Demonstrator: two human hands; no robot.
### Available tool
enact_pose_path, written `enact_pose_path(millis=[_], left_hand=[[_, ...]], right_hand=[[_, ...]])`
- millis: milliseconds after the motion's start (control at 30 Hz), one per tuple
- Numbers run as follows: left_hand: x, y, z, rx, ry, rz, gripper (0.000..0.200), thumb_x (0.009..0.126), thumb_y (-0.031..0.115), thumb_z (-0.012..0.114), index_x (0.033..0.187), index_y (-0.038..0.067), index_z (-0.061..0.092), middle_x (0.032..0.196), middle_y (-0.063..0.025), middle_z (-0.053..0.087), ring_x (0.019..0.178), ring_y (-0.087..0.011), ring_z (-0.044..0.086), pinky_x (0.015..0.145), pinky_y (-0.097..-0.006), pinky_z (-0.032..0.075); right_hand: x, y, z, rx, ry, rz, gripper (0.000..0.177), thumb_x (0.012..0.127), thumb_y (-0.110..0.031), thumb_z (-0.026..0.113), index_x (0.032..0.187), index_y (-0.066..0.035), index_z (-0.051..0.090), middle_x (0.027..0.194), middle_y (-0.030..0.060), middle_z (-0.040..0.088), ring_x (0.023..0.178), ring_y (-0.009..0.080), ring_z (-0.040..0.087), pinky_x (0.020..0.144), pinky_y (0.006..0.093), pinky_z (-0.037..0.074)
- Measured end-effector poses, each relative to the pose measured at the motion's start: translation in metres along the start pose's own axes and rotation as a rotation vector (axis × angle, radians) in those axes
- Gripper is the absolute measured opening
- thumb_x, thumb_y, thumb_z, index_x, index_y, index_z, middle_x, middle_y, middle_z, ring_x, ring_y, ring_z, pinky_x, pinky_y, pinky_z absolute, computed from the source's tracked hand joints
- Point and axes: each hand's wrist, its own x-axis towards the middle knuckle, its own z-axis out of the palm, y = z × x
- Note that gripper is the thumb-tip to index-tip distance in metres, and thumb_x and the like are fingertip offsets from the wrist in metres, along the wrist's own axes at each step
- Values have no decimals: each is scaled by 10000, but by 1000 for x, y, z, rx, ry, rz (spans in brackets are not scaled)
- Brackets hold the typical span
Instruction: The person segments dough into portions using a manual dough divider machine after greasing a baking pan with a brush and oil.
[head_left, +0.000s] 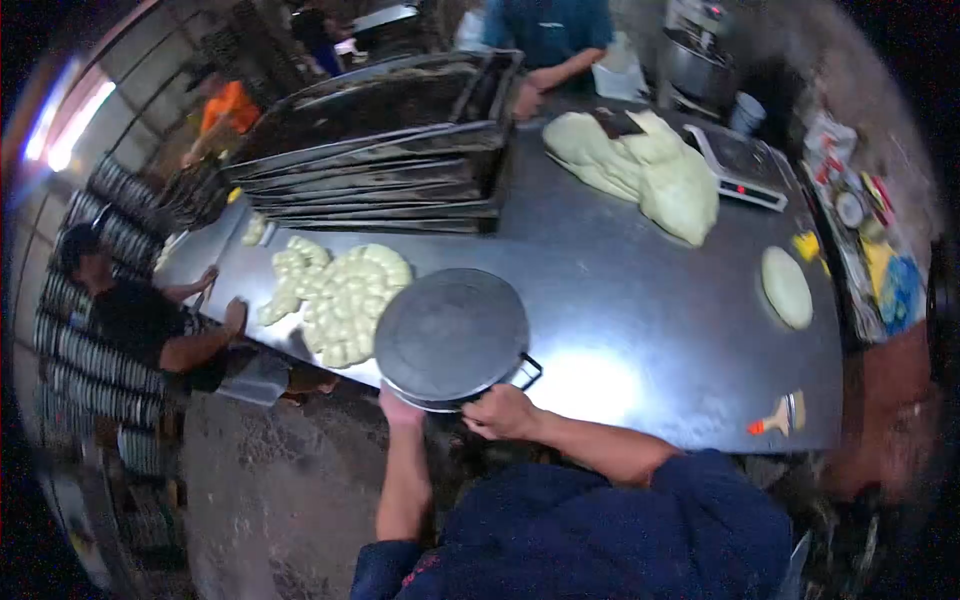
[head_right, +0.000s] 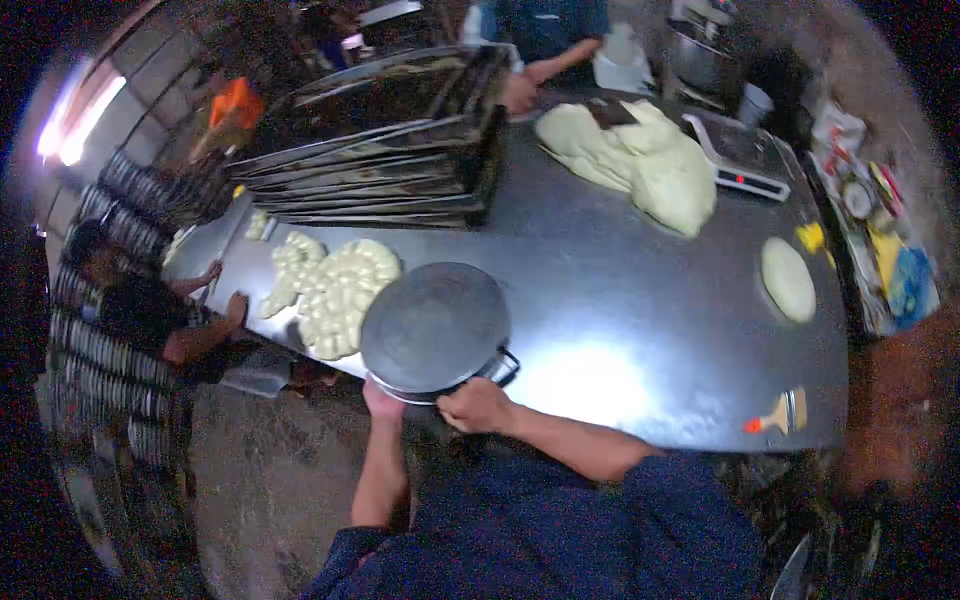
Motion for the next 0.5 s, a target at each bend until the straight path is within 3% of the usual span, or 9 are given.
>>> enact_pose_path(millis=[233, 500], left_hand=[[-2, -3, -6, -257, -22, -152, 719, 955, 575, 123, 1445, 68, 266, 1498, -154, 277, 1385, -348, 235, 1137, -513, 153], [13, 2, -8, -207, -9, -199, 753, 949, 592, 133, 1439, 35, 256, 1482, -176, 298, 1372, -360, 262, 1134, -503, 178]], right_hand=[[-23, 22, 28, 35, -184, 30, 176, 710, -177, 657, 690, -112, 495, 498, 72, 511, 471, 280, 572, 436, 415, 438], [-2, 9, 18, -50, -201, 76, 187, 705, -196, 663, 702, -109, 497, 504, 72, 524, 467, 286, 571, 432, 421, 433]])
